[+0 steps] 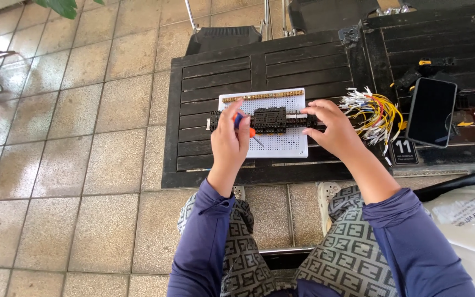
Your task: Securing electrical connections on a terminal block using a manual screwdriver.
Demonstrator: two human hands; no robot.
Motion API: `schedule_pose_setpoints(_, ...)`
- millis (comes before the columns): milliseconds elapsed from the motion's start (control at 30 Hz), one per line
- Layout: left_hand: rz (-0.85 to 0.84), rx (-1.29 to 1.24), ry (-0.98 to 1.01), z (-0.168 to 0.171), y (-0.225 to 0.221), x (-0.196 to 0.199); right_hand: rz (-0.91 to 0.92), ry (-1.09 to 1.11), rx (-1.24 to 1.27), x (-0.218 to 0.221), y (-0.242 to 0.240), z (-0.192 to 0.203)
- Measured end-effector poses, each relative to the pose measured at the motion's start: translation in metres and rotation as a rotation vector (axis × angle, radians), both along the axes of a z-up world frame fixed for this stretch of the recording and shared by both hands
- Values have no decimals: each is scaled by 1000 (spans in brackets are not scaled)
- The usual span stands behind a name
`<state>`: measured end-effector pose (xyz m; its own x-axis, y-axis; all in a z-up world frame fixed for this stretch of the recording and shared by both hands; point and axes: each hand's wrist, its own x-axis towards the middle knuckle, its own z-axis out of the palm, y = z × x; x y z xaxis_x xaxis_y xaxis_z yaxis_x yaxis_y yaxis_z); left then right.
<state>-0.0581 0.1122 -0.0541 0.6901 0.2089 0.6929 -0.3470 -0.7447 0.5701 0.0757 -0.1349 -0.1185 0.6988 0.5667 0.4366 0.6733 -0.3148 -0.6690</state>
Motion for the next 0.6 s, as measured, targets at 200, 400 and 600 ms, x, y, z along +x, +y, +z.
schedule_pose_setpoints(200, -75, 70, 18, -17, 4, 6, 47, 163, 20, -8, -2, 43)
schedule_pose_setpoints(400, -144, -51, 111, -39, -3, 11, 144, 196, -163, 4, -19, 62)
schedule_pose_setpoints(600, -385, -310, -29, -85, -54, 45, 132, 265, -245, 14, -13, 43)
